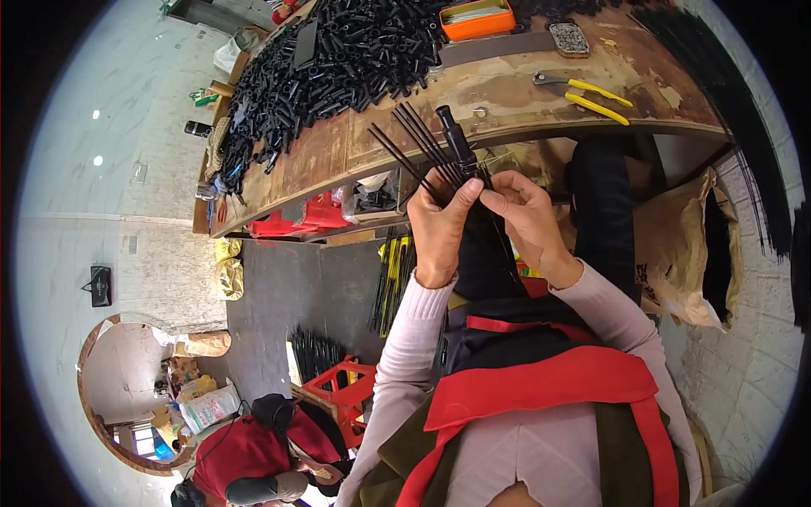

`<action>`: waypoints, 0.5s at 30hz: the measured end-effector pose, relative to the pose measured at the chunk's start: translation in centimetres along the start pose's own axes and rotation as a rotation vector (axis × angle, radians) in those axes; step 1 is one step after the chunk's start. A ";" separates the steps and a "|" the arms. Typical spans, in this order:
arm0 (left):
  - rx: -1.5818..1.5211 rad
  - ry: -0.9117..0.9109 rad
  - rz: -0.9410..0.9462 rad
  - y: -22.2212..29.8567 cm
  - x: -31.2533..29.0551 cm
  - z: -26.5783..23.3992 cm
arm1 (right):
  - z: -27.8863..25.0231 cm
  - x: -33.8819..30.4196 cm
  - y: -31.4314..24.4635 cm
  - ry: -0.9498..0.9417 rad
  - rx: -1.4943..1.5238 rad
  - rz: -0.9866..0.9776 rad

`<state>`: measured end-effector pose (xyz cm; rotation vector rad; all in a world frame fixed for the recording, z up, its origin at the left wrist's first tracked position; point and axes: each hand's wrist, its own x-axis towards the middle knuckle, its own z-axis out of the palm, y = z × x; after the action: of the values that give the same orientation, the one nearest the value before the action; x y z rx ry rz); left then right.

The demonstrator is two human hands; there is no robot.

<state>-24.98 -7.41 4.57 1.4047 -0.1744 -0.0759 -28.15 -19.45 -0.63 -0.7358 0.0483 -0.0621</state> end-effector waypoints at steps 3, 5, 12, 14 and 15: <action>0.046 -0.020 0.008 -1.0 0.2 -0.5 | -0.7 0.7 0.1 -0.017 0.045 0.084; 0.075 -0.035 0.009 -1.0 0.2 -0.3 | -1.4 1.2 0.0 -0.026 0.063 0.113; 0.238 -0.051 0.027 0.2 0.1 0.8 | -0.7 1.2 0.7 -0.007 0.177 0.102; 0.288 -0.019 0.018 0.6 -0.4 1.5 | -0.5 0.6 0.8 0.037 0.150 0.058; 0.293 0.033 0.017 0.6 -0.5 1.7 | -0.8 0.5 0.9 -0.006 0.099 0.056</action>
<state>-25.82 -8.84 5.43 1.6955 -0.1748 -0.0128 -27.69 -19.35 -1.82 -0.6352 0.0592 -0.0088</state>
